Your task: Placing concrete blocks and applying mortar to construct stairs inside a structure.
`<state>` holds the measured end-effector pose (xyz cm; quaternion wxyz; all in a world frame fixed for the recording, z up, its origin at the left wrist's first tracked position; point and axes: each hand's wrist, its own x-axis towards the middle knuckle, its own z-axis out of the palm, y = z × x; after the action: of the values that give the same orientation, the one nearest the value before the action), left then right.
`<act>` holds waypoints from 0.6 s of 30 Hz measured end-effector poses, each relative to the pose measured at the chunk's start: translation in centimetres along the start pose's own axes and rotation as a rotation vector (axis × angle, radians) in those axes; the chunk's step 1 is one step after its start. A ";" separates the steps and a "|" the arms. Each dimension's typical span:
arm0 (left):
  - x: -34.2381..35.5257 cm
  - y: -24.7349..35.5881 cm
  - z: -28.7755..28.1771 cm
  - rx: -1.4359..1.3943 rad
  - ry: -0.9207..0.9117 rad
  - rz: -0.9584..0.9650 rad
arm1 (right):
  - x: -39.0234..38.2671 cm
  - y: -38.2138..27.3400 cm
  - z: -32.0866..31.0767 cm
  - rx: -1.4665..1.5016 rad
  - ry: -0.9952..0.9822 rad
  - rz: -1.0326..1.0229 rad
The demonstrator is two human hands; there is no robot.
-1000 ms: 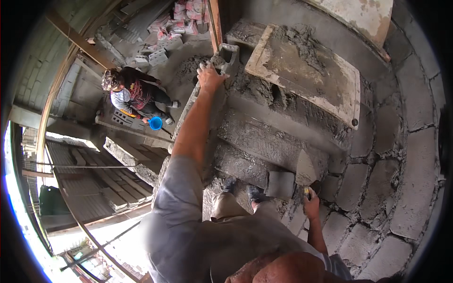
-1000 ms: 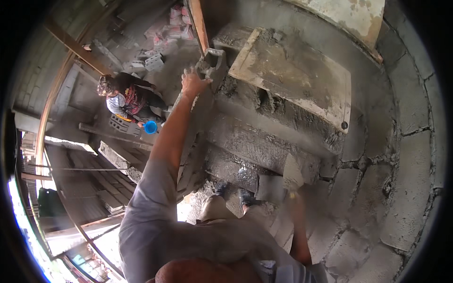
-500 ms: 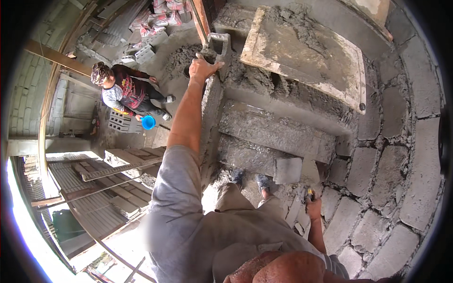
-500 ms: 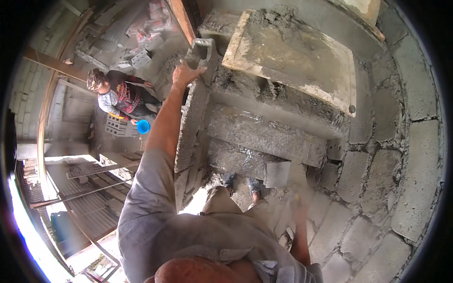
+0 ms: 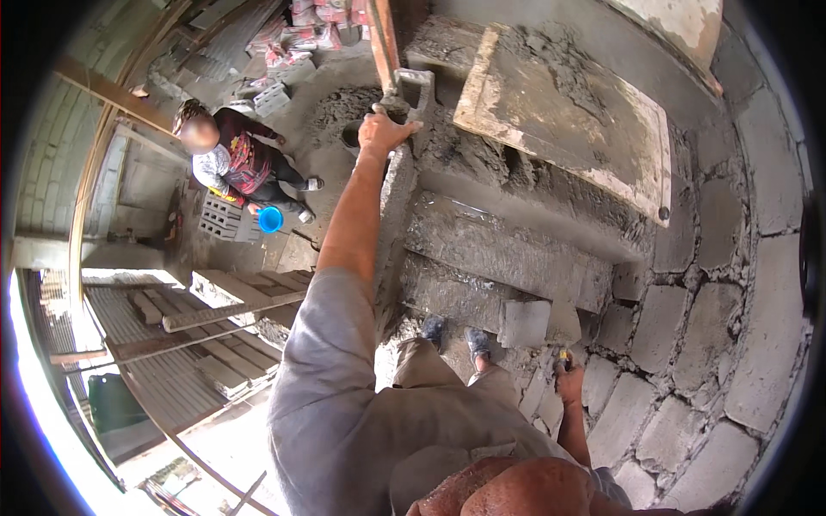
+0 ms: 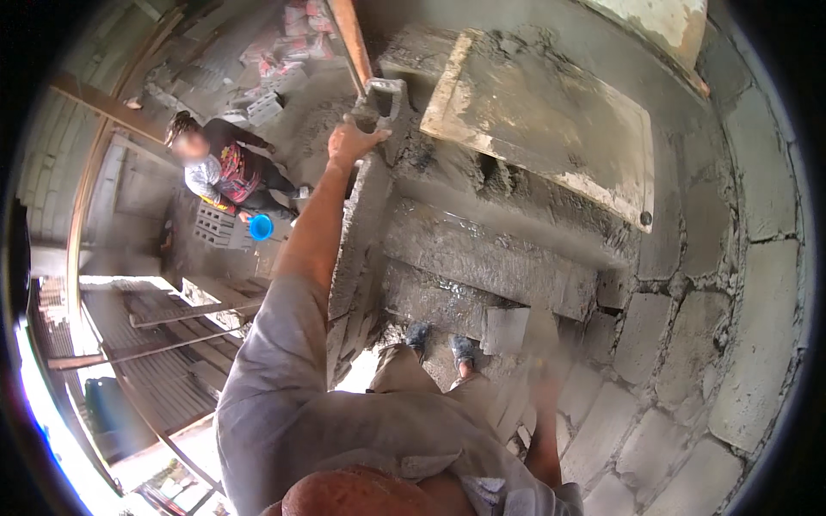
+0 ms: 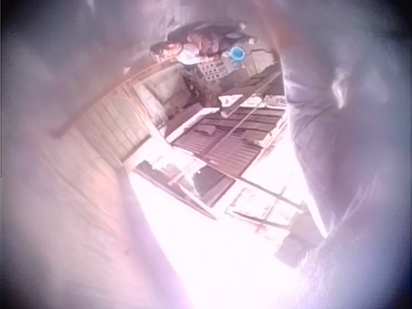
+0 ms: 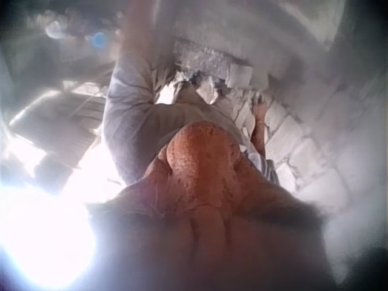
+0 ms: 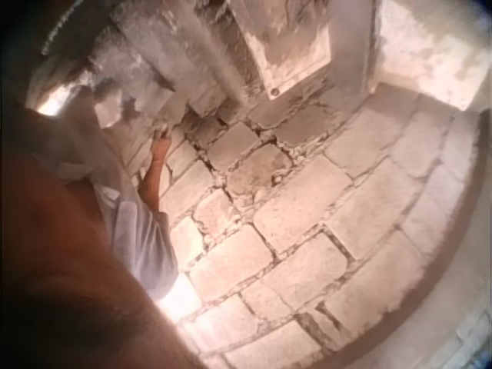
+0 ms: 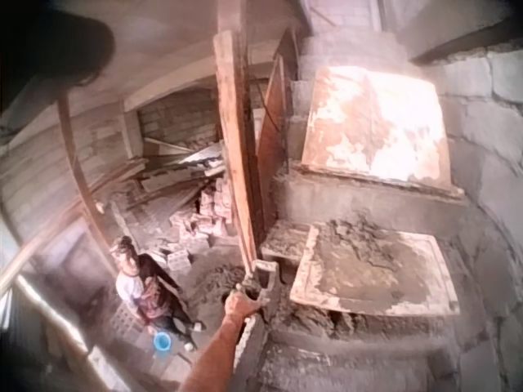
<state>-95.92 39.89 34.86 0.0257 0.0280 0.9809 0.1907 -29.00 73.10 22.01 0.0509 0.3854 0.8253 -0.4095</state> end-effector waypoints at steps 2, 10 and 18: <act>-0.5 0.0 -0.5 -0.021 -0.076 -0.022 | 0.3 2.1 0.1 -0.145 -0.012 -0.044; -16.7 6.0 -1.7 -0.333 0.189 0.142 | 4.1 1.1 -1.5 -0.117 -0.079 -0.465; -38.5 -2.6 -7.9 -0.917 -0.688 0.402 | 13.8 -8.5 -2.5 -0.333 -0.182 -0.569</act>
<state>-58.12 32.05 42.74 0.3145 0.2587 0.7097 0.5749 -43.85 80.00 23.59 0.0703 0.0881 0.9474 -0.2996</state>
